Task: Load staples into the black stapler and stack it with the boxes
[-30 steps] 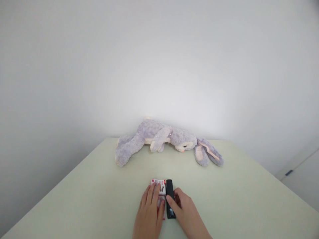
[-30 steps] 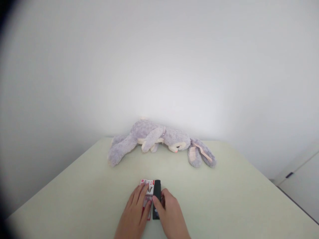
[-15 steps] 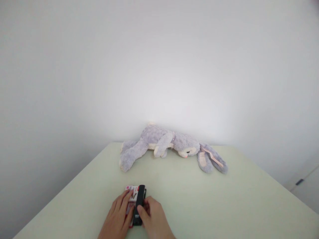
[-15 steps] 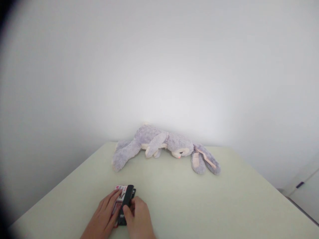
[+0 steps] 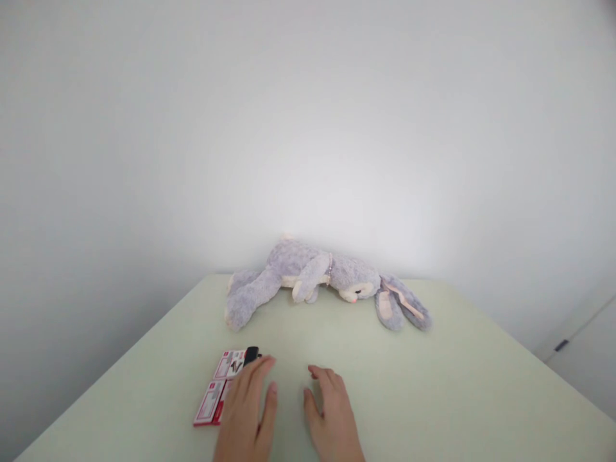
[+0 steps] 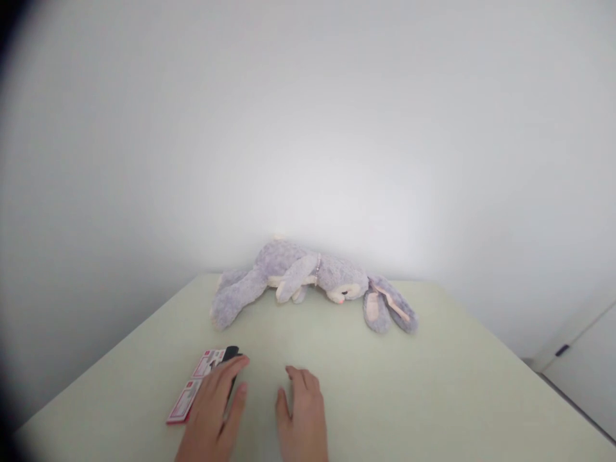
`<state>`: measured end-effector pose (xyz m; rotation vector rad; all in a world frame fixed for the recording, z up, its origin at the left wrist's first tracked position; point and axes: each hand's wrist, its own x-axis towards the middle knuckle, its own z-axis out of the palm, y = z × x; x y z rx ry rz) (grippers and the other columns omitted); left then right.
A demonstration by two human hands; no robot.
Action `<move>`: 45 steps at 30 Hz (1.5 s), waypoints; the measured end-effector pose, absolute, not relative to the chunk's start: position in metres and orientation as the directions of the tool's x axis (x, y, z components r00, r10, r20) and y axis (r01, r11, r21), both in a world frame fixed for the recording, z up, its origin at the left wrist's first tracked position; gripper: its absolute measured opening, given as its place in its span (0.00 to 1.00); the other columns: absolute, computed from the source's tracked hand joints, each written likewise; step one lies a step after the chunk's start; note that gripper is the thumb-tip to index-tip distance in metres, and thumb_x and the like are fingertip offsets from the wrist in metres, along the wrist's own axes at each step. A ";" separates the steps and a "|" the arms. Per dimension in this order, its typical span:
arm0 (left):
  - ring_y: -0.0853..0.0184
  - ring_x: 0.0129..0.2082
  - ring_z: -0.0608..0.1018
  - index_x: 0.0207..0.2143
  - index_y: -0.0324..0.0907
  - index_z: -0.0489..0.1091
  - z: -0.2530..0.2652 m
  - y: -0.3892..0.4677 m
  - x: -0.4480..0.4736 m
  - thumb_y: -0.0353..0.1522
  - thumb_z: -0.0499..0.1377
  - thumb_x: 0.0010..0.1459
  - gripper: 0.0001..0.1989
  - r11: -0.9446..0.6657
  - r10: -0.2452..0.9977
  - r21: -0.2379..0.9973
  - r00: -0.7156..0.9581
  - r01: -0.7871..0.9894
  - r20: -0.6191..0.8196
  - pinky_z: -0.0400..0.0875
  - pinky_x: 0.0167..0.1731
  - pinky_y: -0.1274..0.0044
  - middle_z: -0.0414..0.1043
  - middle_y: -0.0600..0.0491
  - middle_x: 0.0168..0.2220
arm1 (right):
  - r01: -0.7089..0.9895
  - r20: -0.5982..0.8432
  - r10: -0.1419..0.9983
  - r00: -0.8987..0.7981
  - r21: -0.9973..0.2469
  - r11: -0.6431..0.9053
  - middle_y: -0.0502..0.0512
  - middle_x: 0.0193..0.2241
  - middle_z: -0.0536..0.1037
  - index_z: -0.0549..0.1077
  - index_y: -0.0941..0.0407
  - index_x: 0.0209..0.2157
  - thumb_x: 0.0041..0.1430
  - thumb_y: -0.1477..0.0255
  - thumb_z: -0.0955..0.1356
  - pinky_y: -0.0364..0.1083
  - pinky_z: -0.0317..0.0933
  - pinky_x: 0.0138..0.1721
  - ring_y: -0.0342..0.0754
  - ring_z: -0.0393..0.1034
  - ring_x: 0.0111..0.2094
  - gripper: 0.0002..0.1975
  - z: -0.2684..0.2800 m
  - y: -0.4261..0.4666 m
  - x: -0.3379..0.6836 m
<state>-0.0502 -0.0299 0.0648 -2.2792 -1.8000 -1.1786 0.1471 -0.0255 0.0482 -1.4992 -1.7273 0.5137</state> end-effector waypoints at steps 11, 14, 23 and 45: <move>0.45 0.70 0.59 0.71 0.53 0.48 -0.017 -0.027 0.030 0.46 0.50 0.68 0.32 -0.395 0.889 0.229 0.308 0.890 0.338 0.58 0.63 0.43 0.50 0.51 0.72 | 0.936 0.170 0.982 -0.086 -0.325 0.138 0.45 0.70 0.50 0.51 0.38 0.70 0.70 0.56 0.60 0.72 0.45 0.67 0.64 0.46 0.71 0.29 0.015 -0.049 0.236; 0.45 0.70 0.60 0.71 0.55 0.47 -0.014 -0.026 0.028 0.46 0.51 0.68 0.32 -0.403 0.890 0.236 0.319 0.884 0.327 0.58 0.63 0.44 0.51 0.51 0.72 | 0.939 0.161 0.984 -0.073 -0.321 0.122 0.45 0.70 0.49 0.50 0.38 0.69 0.69 0.56 0.60 0.74 0.46 0.67 0.65 0.46 0.71 0.29 0.011 -0.049 0.230; 0.47 0.70 0.59 0.71 0.54 0.46 -0.010 -0.030 0.028 0.46 0.51 0.68 0.33 -0.400 0.893 0.234 0.319 0.886 0.317 0.58 0.64 0.46 0.49 0.52 0.72 | 0.931 0.201 0.976 -0.088 -0.332 0.153 0.45 0.70 0.49 0.48 0.38 0.70 0.70 0.55 0.59 0.72 0.47 0.67 0.64 0.45 0.71 0.30 0.015 -0.053 0.233; 0.49 0.71 0.56 0.71 0.51 0.47 -0.002 -0.033 0.030 0.47 0.47 0.70 0.31 -0.372 0.909 0.191 0.315 0.909 0.271 0.56 0.66 0.49 0.45 0.53 0.73 | 0.952 0.138 0.985 -0.108 -0.272 0.142 0.46 0.71 0.45 0.48 0.42 0.70 0.72 0.51 0.55 0.72 0.46 0.67 0.63 0.42 0.72 0.30 0.021 -0.054 0.232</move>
